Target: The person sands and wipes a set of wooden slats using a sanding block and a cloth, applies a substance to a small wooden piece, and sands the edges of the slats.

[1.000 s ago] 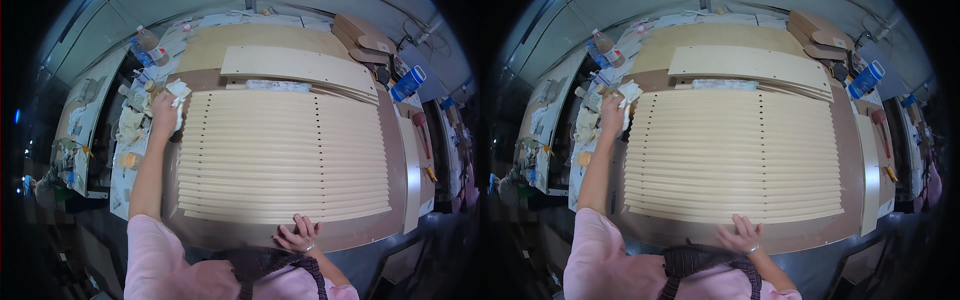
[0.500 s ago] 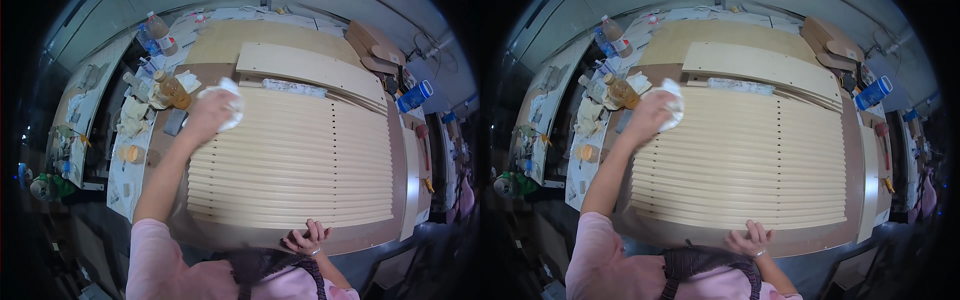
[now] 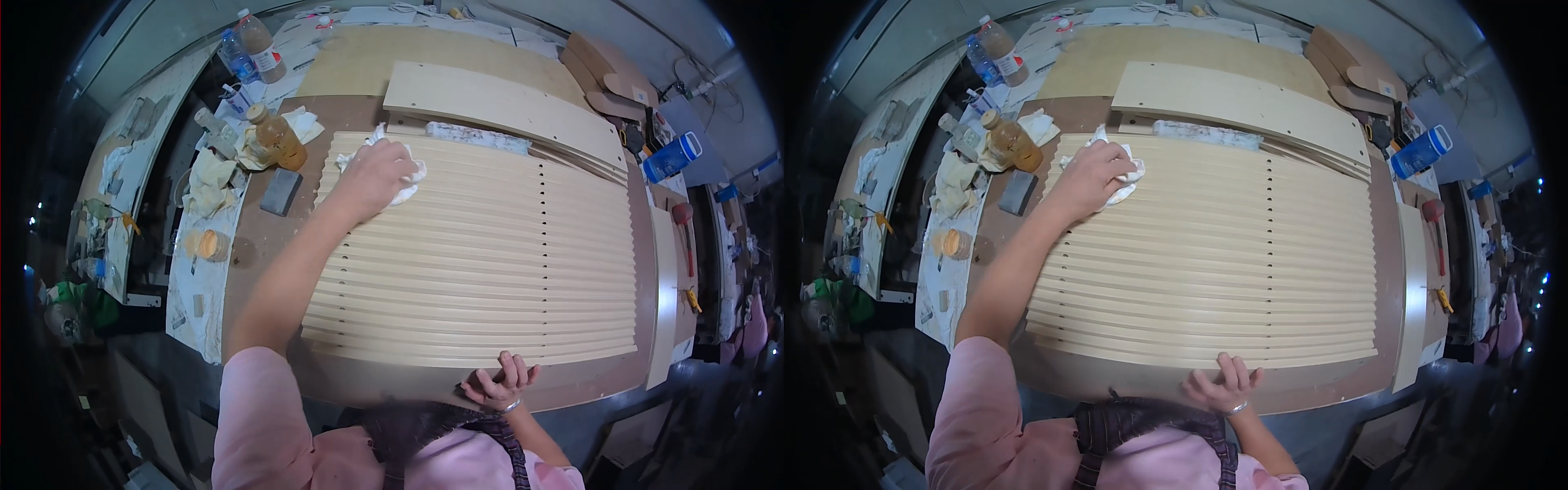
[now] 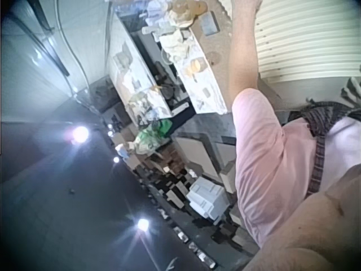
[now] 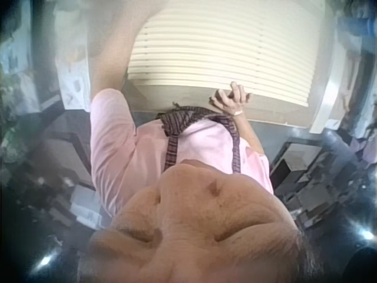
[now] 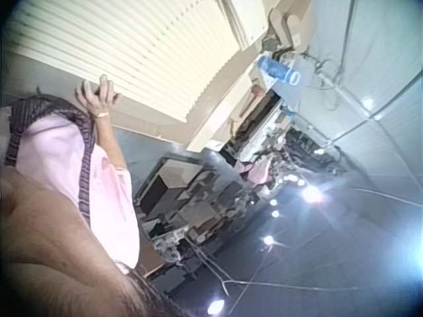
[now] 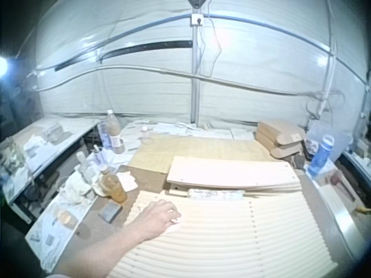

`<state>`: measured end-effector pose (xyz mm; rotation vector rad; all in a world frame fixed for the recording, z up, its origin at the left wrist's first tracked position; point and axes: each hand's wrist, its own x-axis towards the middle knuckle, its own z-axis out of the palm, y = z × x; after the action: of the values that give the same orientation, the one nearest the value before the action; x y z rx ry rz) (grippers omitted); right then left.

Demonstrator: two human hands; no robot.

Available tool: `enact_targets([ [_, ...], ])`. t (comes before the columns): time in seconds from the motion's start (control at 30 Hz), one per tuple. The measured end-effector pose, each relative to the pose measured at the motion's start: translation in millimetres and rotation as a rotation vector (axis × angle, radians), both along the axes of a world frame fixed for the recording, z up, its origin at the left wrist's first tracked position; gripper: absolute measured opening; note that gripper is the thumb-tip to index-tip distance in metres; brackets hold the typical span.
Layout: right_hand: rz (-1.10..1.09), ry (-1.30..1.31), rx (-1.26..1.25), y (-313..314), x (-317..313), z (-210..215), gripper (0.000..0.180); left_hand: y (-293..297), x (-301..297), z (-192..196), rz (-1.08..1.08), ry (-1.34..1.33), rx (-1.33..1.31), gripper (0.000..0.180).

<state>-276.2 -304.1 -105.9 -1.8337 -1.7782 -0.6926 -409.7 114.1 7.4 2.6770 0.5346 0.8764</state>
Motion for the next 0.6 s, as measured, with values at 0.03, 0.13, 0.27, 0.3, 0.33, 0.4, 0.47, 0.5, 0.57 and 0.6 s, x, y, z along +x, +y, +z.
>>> enact_targets([
  [0.03,-0.003,-0.012,0.000,-0.5,1.9,0.1,0.041,0.5,3.5,-8.1,-0.031,0.004,0.017,0.016],
  [0.13,-0.029,-0.047,0.007,-0.5,4.1,0.6,0.042,30.5,-68.0,-22.6,0.251,-0.068,0.065,0.014],
  [0.27,-0.022,-0.048,-0.008,4.4,-0.7,1.8,0.044,-13.5,-169.7,-41.2,0.544,0.047,-0.263,0.017],
  [0.3,0.002,-0.034,-0.015,5.5,-1.8,1.1,0.045,-31.9,-184.7,-53.6,0.532,0.025,-0.301,0.018],
  [0.33,0.008,-0.042,-0.063,1.8,-0.4,1.3,0.047,-48.7,-188.0,-62.1,0.434,0.118,-0.322,0.021],
  [0.4,0.024,-0.044,-0.031,1.4,4.1,4.8,0.055,-74.1,-188.6,-56.0,0.378,0.191,-0.292,0.021],
  [0.47,-0.001,-0.056,-0.025,0.8,4.4,5.0,0.058,-83.4,-205.1,-58.6,0.481,-0.026,-0.382,0.016],
  [0.5,0.002,-0.077,-0.030,0.2,4.1,4.3,0.060,-85.7,-225.1,-62.2,0.637,-0.104,-0.398,0.015],
  [0.57,0.015,-0.075,-0.035,1.1,0.2,5.0,0.061,-90.7,-278.0,-77.8,0.949,-0.266,-0.422,0.012],
  [0.6,0.021,-0.072,-0.035,1.3,-1.8,4.8,0.062,-87.8,-317.1,-98.3,1.105,-0.338,-0.442,0.009],
])
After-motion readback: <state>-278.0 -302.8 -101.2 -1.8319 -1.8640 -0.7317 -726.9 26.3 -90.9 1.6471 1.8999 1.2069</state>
